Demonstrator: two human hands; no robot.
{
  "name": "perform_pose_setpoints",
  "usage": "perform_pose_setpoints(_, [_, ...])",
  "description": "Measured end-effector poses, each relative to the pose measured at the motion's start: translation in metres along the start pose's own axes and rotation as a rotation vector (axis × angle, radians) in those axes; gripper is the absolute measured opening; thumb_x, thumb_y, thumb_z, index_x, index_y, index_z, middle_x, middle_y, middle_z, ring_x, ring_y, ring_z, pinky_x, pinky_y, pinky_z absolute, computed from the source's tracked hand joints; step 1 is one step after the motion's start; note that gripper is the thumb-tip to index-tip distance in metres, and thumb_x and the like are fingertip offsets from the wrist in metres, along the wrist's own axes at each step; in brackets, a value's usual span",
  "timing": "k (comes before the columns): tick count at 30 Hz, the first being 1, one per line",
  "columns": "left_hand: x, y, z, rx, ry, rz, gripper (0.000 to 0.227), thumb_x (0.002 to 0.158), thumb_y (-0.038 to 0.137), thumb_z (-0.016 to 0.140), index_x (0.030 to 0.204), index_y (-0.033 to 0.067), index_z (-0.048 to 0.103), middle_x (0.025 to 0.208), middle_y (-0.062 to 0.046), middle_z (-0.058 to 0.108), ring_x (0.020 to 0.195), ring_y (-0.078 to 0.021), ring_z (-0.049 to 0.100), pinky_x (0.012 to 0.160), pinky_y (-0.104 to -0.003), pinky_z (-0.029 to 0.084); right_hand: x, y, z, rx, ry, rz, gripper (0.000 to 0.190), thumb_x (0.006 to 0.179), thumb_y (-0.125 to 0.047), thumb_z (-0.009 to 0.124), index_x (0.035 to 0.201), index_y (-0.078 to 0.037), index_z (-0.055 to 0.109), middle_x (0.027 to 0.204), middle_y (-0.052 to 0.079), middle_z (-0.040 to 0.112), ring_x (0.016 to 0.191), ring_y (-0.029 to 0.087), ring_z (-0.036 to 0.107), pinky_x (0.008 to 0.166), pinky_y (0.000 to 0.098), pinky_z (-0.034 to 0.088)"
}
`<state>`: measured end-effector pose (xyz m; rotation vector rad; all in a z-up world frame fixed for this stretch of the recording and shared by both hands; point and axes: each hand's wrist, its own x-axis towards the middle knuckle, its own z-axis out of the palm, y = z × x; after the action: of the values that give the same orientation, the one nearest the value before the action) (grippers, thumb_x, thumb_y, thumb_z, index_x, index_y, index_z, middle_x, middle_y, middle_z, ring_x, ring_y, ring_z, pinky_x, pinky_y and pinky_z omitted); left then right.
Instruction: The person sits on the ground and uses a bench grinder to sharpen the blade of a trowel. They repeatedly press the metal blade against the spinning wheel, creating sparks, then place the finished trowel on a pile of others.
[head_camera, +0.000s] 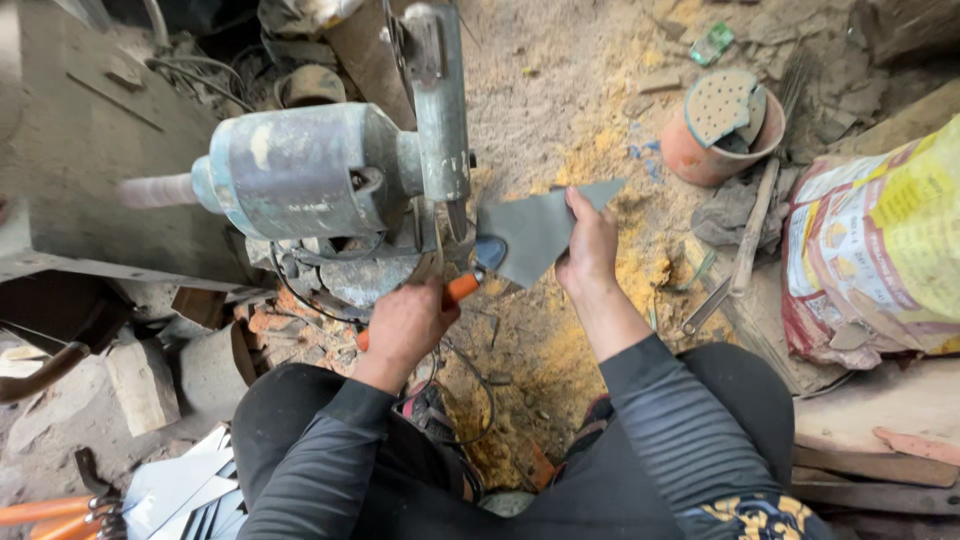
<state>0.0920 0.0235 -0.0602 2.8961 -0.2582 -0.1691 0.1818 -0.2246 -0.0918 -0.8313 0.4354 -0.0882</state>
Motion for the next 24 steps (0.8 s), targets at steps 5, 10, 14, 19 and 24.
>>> perform_pose_setpoints(5, [0.011, -0.008, 0.012, -0.073, 0.044, -0.059, 0.026, 0.087, 0.034, 0.072, 0.097, 0.0107, 0.066, 0.077, -0.014, 0.072, 0.071, -0.0339, 0.072, 0.067, -0.049, 0.057, 0.019, 0.007, 0.016, -0.073, -0.054, 0.031, 0.016, 0.098, -0.015, 0.063, 0.097, 0.000, 0.067, 0.091, 0.010, 0.072, 0.080, 0.021, 0.072, 0.070, 0.0384, 0.061])
perform_pose_setpoints(10, [0.025, -0.007, 0.015, -0.089, 0.043, -0.108, 0.028, 0.087, 0.034, 0.072, 0.100, 0.0103, 0.065, 0.078, -0.015, 0.072, 0.072, -0.0356, 0.071, 0.066, -0.049, 0.056, 0.032, 0.005, 0.030, -0.105, -0.044, 0.046, 0.015, 0.097, -0.016, 0.065, 0.094, -0.001, 0.065, 0.089, 0.010, 0.072, 0.077, 0.021, 0.073, 0.068, 0.0385, 0.062])
perform_pose_setpoints(14, [0.034, -0.009, 0.018, -0.133, 0.052, -0.125, 0.023, 0.087, 0.033, 0.072, 0.094, 0.0126, 0.067, 0.081, -0.013, 0.074, 0.074, -0.0343, 0.072, 0.068, -0.049, 0.056, 0.045, 0.011, 0.033, -0.090, -0.050, 0.030, 0.014, 0.096, -0.016, 0.066, 0.094, -0.002, 0.064, 0.089, 0.009, 0.071, 0.077, 0.021, 0.072, 0.069, 0.0386, 0.061])
perform_pose_setpoints(19, [0.036, -0.009, 0.019, -0.139, 0.024, -0.137, 0.021, 0.088, 0.033, 0.072, 0.092, 0.0133, 0.068, 0.081, -0.013, 0.074, 0.075, -0.0342, 0.072, 0.070, -0.049, 0.056, 0.047, 0.014, 0.036, -0.073, -0.021, 0.027, 0.014, 0.094, -0.016, 0.067, 0.093, -0.002, 0.063, 0.088, 0.010, 0.071, 0.077, 0.023, 0.072, 0.069, 0.0408, 0.062])
perform_pose_setpoints(24, [0.029, -0.006, 0.015, -0.153, 0.029, -0.129, 0.024, 0.085, 0.034, 0.074, 0.092, 0.0125, 0.067, 0.082, -0.013, 0.073, 0.074, -0.0345, 0.072, 0.069, -0.049, 0.055, 0.036, 0.007, 0.040, -0.126, -0.023, 0.026, 0.016, 0.095, -0.018, 0.065, 0.094, -0.002, 0.062, 0.088, 0.010, 0.070, 0.077, 0.021, 0.073, 0.069, 0.0408, 0.064])
